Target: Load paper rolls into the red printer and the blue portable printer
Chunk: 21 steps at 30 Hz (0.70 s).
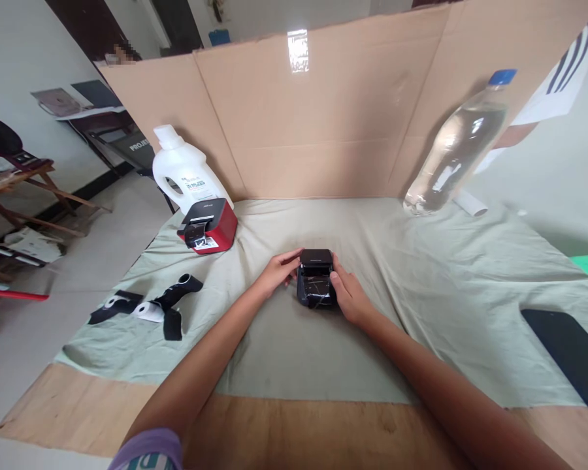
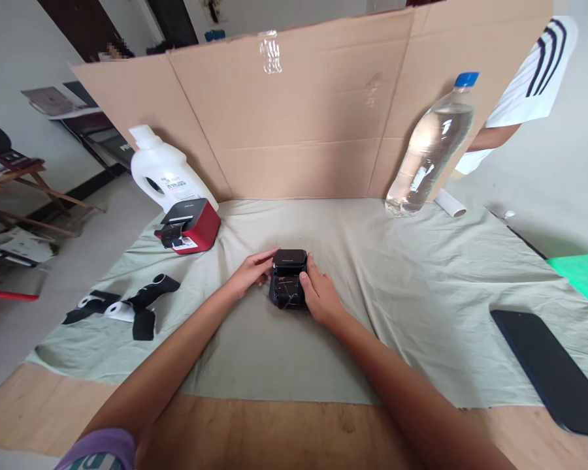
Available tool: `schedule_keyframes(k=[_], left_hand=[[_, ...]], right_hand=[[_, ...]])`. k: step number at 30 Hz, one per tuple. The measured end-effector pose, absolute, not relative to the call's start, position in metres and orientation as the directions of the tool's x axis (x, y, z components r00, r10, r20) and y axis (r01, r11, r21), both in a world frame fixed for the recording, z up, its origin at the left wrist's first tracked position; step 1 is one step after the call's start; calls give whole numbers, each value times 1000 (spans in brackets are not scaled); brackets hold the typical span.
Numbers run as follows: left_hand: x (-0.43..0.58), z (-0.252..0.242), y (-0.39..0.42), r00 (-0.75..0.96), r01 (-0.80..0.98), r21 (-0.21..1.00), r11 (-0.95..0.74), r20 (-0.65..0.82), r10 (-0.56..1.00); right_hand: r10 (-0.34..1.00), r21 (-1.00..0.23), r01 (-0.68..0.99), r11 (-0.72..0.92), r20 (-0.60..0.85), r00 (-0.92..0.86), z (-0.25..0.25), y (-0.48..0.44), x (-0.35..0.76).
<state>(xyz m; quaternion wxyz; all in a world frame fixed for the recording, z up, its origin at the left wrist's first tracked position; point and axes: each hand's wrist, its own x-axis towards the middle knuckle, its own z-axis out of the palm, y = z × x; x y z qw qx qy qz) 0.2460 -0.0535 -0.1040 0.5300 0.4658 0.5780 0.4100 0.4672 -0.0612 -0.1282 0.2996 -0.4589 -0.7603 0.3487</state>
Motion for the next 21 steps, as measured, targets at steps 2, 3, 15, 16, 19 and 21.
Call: schedule_keyframes(k=[2,3,15,16,19,21], left_hand=[[245,-105,-40,-56,198,962,186,-178,982],[245,-105,-33,-78,241,955,171,-157,985],[256,-62,-33,72,843,507,-178,221,973],[257,-56,-33,200,868,435,-240,136,970],[267,-39,-28,357,910,263,-319,-106,928],[280,-32,-23,339,939,138,-316,-196,920]], right_hand=[[903,-816,473,333,131,-410,-128,-60,467],[901,-819,469,332,128,-414,-128,-60,467],[911,-820,473,323,133,-391,-133,-58,467],[910,-821,467,329,144,-388,-134,-57,467],[914,-828,452,332,165,-370,-134,-57,467],[921,-840,440,318,163,-354,-134,-57,466]])
